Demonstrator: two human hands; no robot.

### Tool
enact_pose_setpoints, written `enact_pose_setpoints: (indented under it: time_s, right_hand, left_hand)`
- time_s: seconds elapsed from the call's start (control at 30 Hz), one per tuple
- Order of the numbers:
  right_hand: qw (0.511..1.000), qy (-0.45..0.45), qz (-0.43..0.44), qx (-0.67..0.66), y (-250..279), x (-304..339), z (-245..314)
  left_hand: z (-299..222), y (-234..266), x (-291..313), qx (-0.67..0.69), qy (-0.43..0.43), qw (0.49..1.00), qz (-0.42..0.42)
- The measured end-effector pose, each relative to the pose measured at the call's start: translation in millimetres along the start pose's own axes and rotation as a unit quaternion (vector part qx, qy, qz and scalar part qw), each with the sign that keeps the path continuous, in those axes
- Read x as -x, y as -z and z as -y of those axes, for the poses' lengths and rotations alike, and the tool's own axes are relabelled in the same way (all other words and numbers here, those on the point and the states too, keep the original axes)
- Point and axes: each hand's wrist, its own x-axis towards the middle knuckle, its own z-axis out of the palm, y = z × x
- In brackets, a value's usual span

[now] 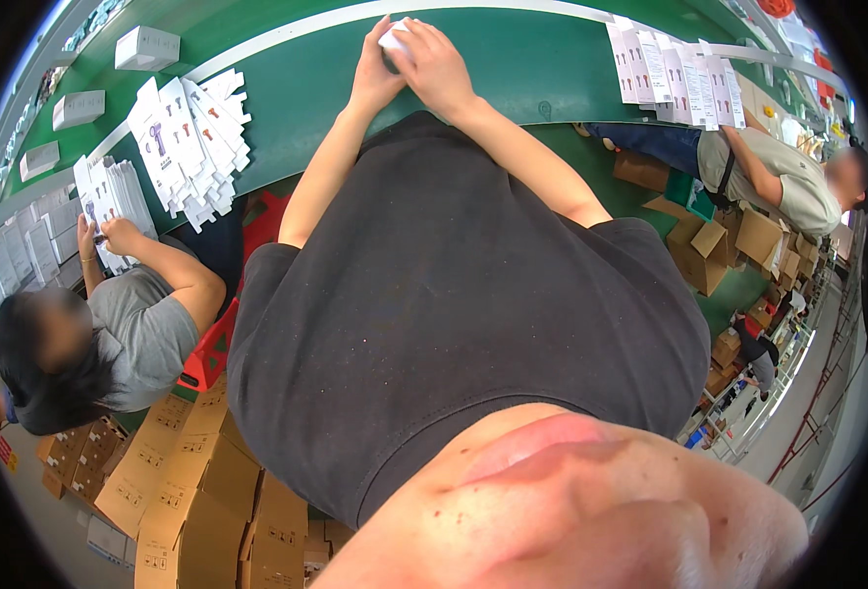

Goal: The recorder is folding small white cardboard boxes and stacking them on a factory assembly line.

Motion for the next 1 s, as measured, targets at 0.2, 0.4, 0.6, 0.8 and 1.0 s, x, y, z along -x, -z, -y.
enact_pose_setpoints:
  time_s: [0.2,0.4,0.6,0.8,1.0]
  right_hand:
    - [0.996,0.060,-0.017,-0.066,14.6,-5.6,-8.1]
    - [0.993,0.063,-0.038,-0.094,11.2,1.1,-11.0]
    - [0.993,0.048,-0.042,-0.102,8.0,0.8,-17.4]
    - [0.998,0.013,-0.008,-0.068,8.0,-1.1,-0.6]
    - [0.998,0.010,-0.028,-0.060,0.8,1.8,-0.7]
  left_hand:
    - [-4.2,5.4,-2.3,0.009,0.005,1.000,0.018]
    - [-2.9,4.2,-3.2,-0.002,0.010,1.000,0.013]
    - [3.2,3.1,-3.0,-0.019,-0.006,1.000,0.017]
    - [9.3,1.8,-1.7,0.009,0.005,1.000,0.007]
    - [9.2,1.2,-1.4,-0.015,-0.021,1.000,0.018]
